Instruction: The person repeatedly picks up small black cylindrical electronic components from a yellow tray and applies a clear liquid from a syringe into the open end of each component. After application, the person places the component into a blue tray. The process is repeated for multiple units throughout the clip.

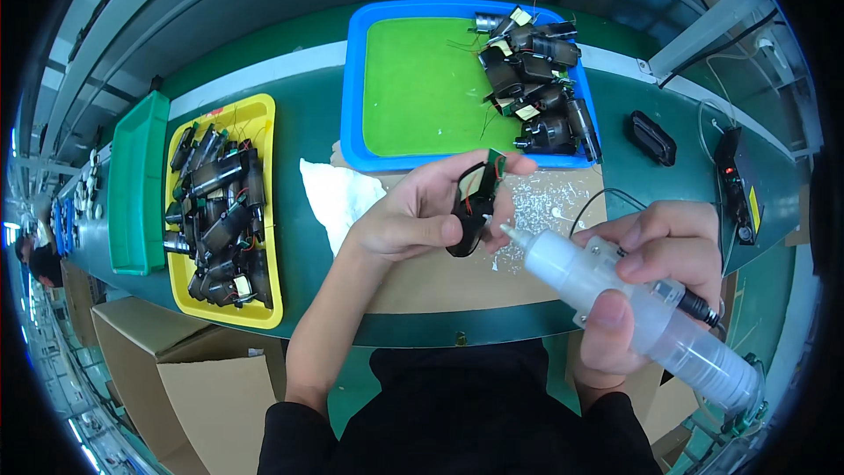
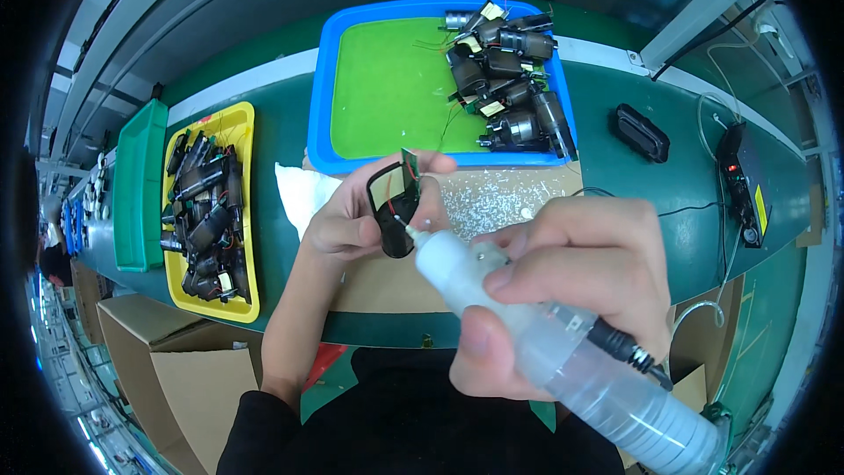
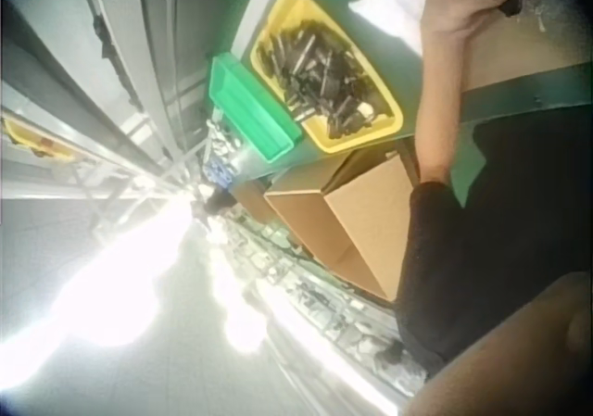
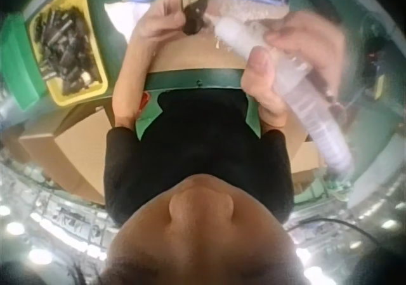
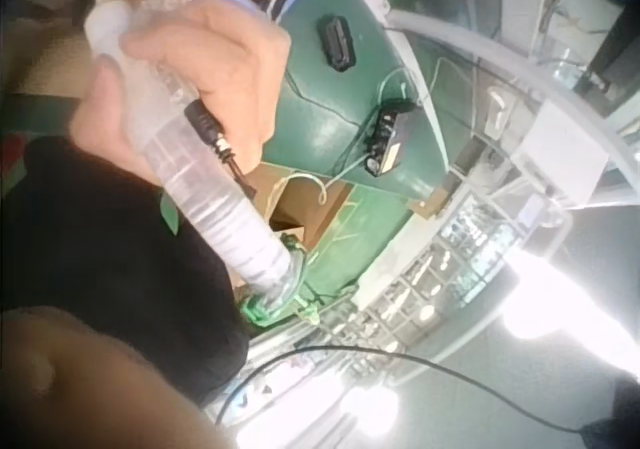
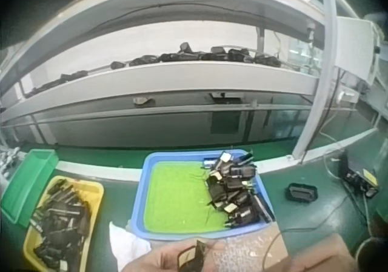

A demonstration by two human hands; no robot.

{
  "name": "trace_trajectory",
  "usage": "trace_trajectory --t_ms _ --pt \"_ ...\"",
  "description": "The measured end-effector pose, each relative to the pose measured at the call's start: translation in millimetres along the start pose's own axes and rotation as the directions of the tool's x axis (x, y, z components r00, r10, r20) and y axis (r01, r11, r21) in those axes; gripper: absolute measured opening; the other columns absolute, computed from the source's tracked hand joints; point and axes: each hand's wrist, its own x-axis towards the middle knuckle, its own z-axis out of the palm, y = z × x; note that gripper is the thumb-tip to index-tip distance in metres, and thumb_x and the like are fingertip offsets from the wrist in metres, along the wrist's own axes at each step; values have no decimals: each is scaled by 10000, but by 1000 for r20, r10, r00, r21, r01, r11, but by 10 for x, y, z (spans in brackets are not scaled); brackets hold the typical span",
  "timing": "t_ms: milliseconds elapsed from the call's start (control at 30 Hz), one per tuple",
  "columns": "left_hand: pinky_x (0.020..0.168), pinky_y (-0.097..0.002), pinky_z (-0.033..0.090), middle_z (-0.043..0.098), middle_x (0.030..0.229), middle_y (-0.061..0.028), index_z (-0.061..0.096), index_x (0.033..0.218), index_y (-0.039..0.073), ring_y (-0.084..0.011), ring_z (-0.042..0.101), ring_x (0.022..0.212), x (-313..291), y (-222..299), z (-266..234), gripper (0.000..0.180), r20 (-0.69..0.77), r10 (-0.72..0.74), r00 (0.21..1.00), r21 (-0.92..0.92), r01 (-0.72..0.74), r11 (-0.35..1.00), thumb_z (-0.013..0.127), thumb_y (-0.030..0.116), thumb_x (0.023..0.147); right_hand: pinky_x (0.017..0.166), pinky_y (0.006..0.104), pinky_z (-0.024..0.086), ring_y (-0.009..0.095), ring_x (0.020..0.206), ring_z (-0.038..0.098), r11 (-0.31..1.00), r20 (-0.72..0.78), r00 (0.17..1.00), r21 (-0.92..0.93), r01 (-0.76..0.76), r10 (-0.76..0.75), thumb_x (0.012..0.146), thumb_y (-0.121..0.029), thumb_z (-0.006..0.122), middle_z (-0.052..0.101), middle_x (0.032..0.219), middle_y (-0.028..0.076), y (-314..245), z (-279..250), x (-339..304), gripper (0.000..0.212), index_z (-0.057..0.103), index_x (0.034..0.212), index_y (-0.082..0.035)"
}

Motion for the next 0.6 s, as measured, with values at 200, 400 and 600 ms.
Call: trace_trajectory --t_ms 200,400,600 --pt "774 -314 437 582 946 -89 451 1315 -87 -192 565 909 -47 39 27 816 -47 -60 997 69 63 996 845 263 692 578 313 544 211 638 601 1000 38 999 -6 -19 20 795 -365 708 447 865 103 -2 106 -64 393 479 832 -48" --pt "748 -278 410 569 928 -82 471 1301 -92 -174 551 888 -34 27 33 830 -81 -42 996 82 49 995 858 273 664 587 324 575 203 658 592 999 78 997 -48 -11 15 796 -338 701 467 868 113 39 107 -62 364 493 832 -42" --pt "721 -255 396 578 940 -83 483 1296 -91 -151 543 877 -31 39 49 844 -99 -42 994 141 56 988 868 263 634 607 330 592 204 707 591 997 90 996 -67 -24 30 787 -293 695 474 873 116 45 79 -58 326 506 834 -33"
